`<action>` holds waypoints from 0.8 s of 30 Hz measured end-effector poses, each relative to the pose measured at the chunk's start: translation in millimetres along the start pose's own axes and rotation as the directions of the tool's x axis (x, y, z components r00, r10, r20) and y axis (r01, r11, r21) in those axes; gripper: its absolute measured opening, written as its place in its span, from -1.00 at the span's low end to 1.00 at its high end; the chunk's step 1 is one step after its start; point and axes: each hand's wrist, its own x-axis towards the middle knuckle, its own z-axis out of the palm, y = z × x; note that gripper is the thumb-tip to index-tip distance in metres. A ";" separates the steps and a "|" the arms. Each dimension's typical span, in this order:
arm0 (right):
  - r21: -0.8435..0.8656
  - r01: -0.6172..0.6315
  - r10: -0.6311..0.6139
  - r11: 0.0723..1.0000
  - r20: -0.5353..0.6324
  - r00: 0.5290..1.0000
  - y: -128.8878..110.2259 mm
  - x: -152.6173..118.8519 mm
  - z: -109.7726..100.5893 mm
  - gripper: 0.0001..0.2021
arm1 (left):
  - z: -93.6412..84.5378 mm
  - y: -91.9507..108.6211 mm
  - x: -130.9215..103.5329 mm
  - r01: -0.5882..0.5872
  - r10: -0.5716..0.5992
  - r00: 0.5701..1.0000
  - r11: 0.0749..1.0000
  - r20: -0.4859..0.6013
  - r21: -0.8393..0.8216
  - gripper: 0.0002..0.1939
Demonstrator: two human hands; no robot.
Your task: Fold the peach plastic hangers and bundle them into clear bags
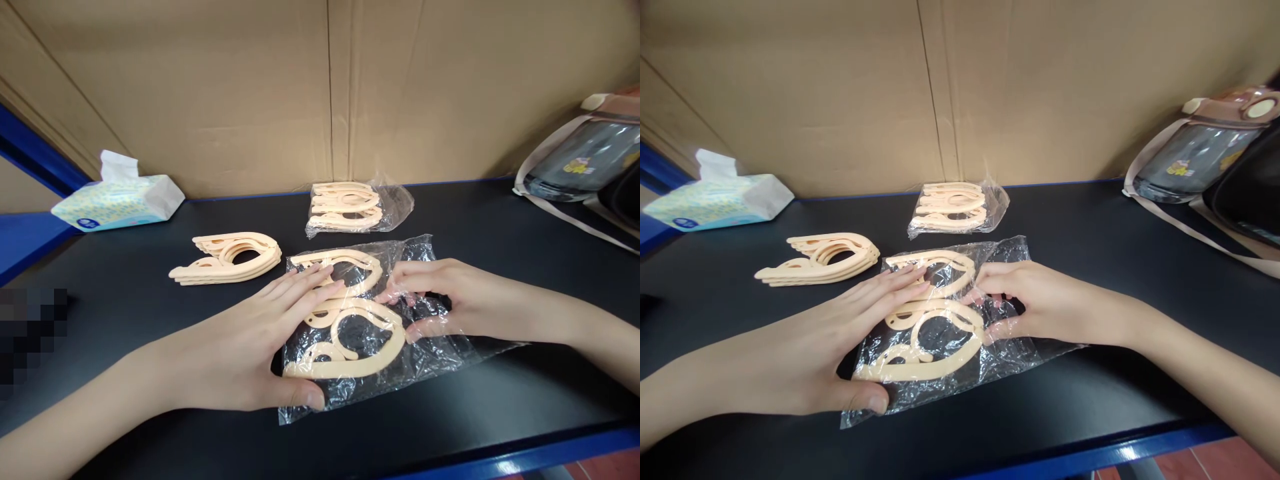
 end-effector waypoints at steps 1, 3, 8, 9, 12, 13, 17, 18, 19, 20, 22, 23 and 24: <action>0.002 0.004 -0.004 1.000 -0.002 1.000 -0.5 0.1 -0.1 -0.56 | -1.6 -0.5 0.6 0.001 -0.001 1.000 1.000 0.028 0.005 0.03; 0.018 0.022 -0.022 1.000 -0.001 1.000 -1.3 0.4 -0.1 -0.57 | -4.0 -1.5 1.2 0.018 -0.019 0.997 1.000 0.069 0.011 0.04; 0.063 0.090 -0.095 0.994 0.069 0.993 -2.5 -0.7 0.8 -0.68 | -4.7 -3.8 -0.4 0.036 -0.037 0.996 0.999 0.075 0.013 0.04; 0.056 0.090 -0.095 0.994 0.091 0.991 -3.1 -1.2 1.1 -0.72 | -4.6 -4.1 -0.7 0.030 -0.031 0.997 0.999 0.069 0.015 0.04; 0.028 0.072 -0.075 0.997 0.128 0.989 -5.9 -2.7 1.9 -0.78 | -5.0 -4.2 -0.9 0.022 -0.024 0.998 0.999 0.061 0.029 0.06; 0.027 0.068 -0.071 0.997 0.127 0.989 -6.7 -3.1 2.1 -0.79 | -5.3 -4.2 -0.7 0.022 -0.024 0.998 0.999 0.062 0.036 0.06; 0.023 0.077 -0.079 0.997 0.111 0.991 -7.6 -2.8 2.6 -0.80 | -5.8 -4.2 0.4 0.002 -0.007 0.998 0.997 0.060 0.076 0.05; 0.021 0.081 -0.083 0.996 0.108 0.991 -7.5 -2.5 2.8 -0.80 | -5.6 -4.1 0.4 -0.009 0.005 0.998 0.996 0.055 0.084 0.05; 0.019 0.083 -0.085 0.996 0.104 0.991 -7.3 -2.2 3.0 -0.79 | -5.3 -3.8 0.2 -0.024 0.020 0.999 0.996 0.046 0.091 0.05; 0.018 0.085 -0.086 0.996 0.098 0.991 -7.2 -2.0 3.3 -0.80 | -5.1 -3.4 -0.2 -0.042 0.039 0.999 0.994 0.029 0.096 0.04; 0.016 0.088 -0.089 0.996 0.091 0.992 -7.1 -1.8 3.6 -0.81 | -5.5 -1.9 -1.3 -0.077 0.080 0.996 0.992 -0.027 0.101 0.03; 0.017 0.091 -0.092 0.996 0.091 0.992 -7.1 -1.9 3.7 -0.82 | -6.7 -1.1 -1.8 -0.092 0.098 0.993 0.990 -0.064 0.104 0.01; 0.017 0.094 -0.095 0.995 0.093 0.991 -7.1 -2.1 3.8 -0.82 | -8.8 -0.6 -2.3 -0.102 0.113 0.989 0.989 -0.099 0.110 0.00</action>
